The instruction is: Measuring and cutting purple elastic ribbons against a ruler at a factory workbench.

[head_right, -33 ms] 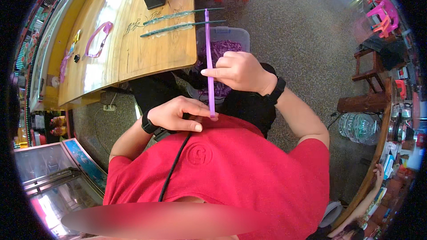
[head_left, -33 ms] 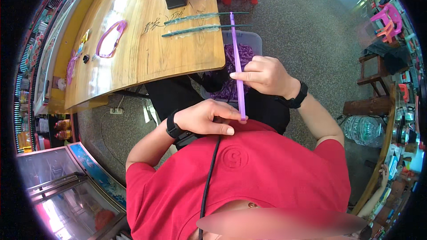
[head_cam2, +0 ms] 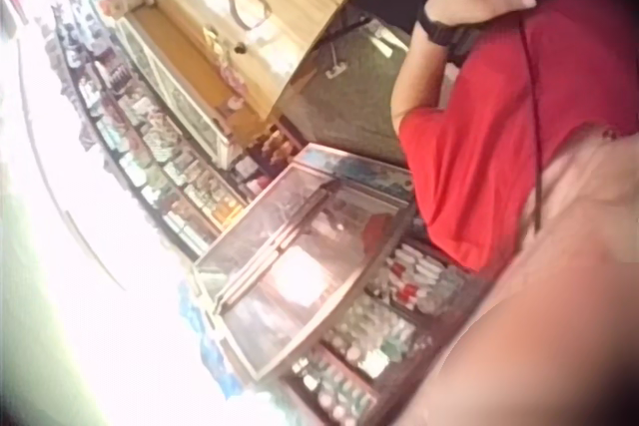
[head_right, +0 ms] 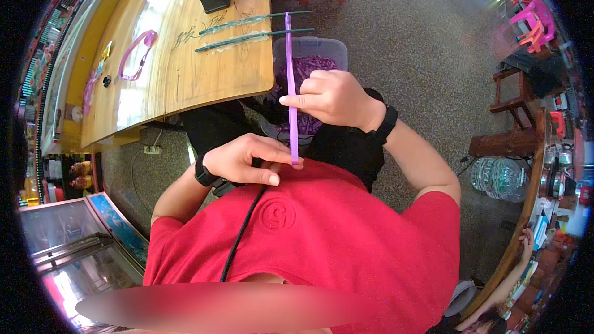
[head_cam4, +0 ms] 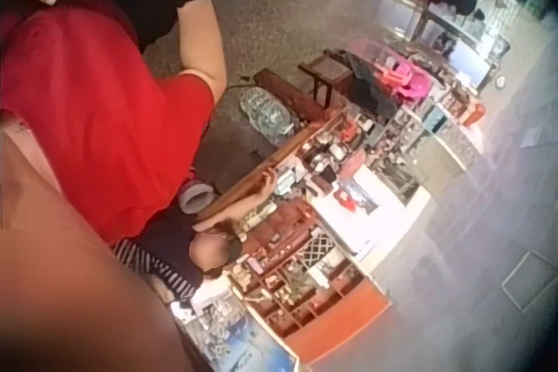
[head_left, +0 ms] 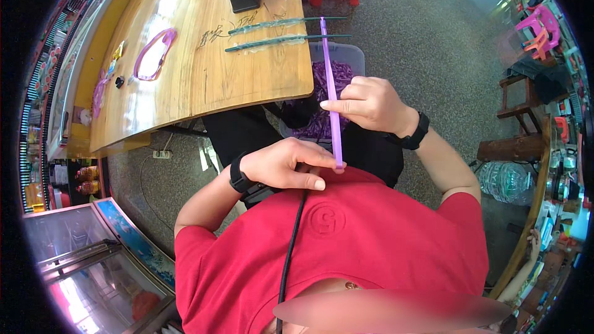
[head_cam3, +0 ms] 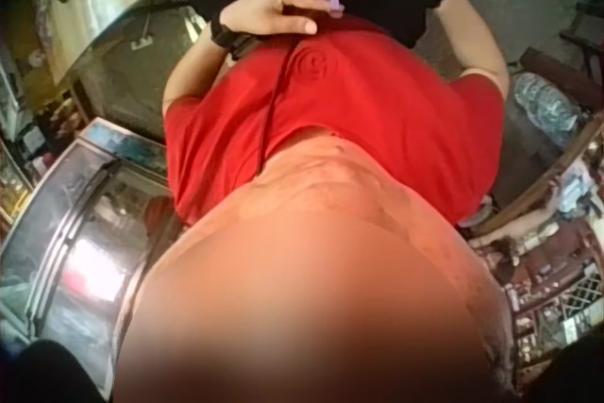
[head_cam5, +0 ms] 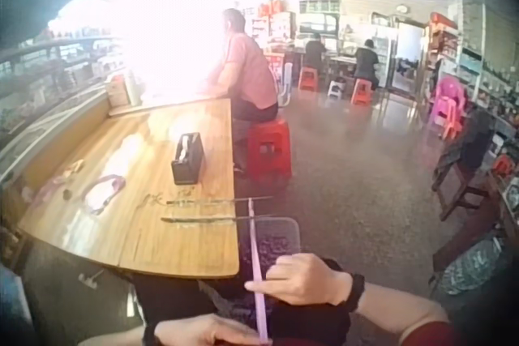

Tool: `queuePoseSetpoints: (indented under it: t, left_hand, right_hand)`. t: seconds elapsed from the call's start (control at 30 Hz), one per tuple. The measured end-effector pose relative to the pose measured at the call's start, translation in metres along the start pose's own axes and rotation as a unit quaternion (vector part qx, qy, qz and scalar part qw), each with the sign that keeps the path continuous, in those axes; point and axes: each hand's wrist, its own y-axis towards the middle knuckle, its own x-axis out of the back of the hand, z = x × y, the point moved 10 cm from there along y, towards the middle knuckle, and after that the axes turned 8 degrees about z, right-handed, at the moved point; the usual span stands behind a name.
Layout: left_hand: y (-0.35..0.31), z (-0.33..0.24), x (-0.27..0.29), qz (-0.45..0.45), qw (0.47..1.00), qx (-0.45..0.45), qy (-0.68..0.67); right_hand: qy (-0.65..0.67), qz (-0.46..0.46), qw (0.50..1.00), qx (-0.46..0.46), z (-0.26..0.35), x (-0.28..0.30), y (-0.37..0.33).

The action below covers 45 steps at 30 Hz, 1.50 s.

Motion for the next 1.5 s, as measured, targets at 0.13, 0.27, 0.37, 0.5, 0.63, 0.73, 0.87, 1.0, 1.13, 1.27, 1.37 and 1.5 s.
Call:
queuePoseSetpoints:
  t: [0.13, 0.27, 0.37, 0.5, 0.63, 0.73, 0.87, 1.0, 1.13, 1.27, 1.37, 1.5]
  left_hand:
    - [0.002, -0.048, 0.022, -0.009, 0.998, -0.058, 0.011]
    - [-0.001, -0.094, 0.071, -0.111, 0.982, -0.018, 0.155]
    - [-0.017, -0.105, 0.131, -0.287, 0.946, -0.049, 0.142]
    - [-0.008, -0.094, 0.184, -0.355, 0.929, -0.030, 0.097]
    - [-0.012, -0.054, 0.204, -0.380, 0.912, 0.024, 0.152]
    - [-0.014, -0.046, 0.193, -0.349, 0.912, 0.072, 0.201]
    - [-0.025, -0.025, 0.170, -0.348, 0.920, 0.128, 0.123]
    - [-0.013, 0.001, 0.110, -0.252, 0.947, 0.199, 0.035]
    - [-0.006, -0.007, 0.086, -0.238, 0.942, 0.122, 0.201]
    - [-0.007, -0.014, 0.088, -0.255, 0.934, 0.112, 0.223]
    - [-0.010, -0.018, 0.090, -0.262, 0.932, 0.119, 0.221]
    - [-0.009, -0.016, 0.095, -0.265, 0.927, 0.155, 0.213]
  right_hand:
    - [-0.054, -0.058, 0.994, 0.081, 0.008, 0.039, 0.028]
    - [-0.205, -0.160, 0.960, 0.105, -0.025, 0.073, 0.061]
    - [-0.087, -0.143, 0.979, -0.113, -0.104, 0.091, 0.095]
    - [0.070, -0.163, 0.973, -0.147, -0.201, 0.056, 0.091]
    - [0.183, -0.144, 0.945, -0.232, -0.203, 0.047, 0.092]
    - [0.188, -0.123, 0.966, -0.131, -0.123, 0.074, 0.086]
    - [0.107, -0.007, 0.992, 0.070, -0.012, 0.041, 0.057]
    - [0.064, 0.058, 0.996, 0.006, -0.002, -0.014, 0.016]
    - [0.049, 0.043, 0.998, 0.005, 0.001, -0.025, 0.008]
    - [0.051, 0.023, 0.998, 0.000, 0.007, -0.016, 0.009]
    - [0.079, 0.002, 0.997, 0.011, 0.009, -0.003, 0.014]
    - [0.130, -0.022, 0.990, 0.045, 0.009, 0.028, 0.033]
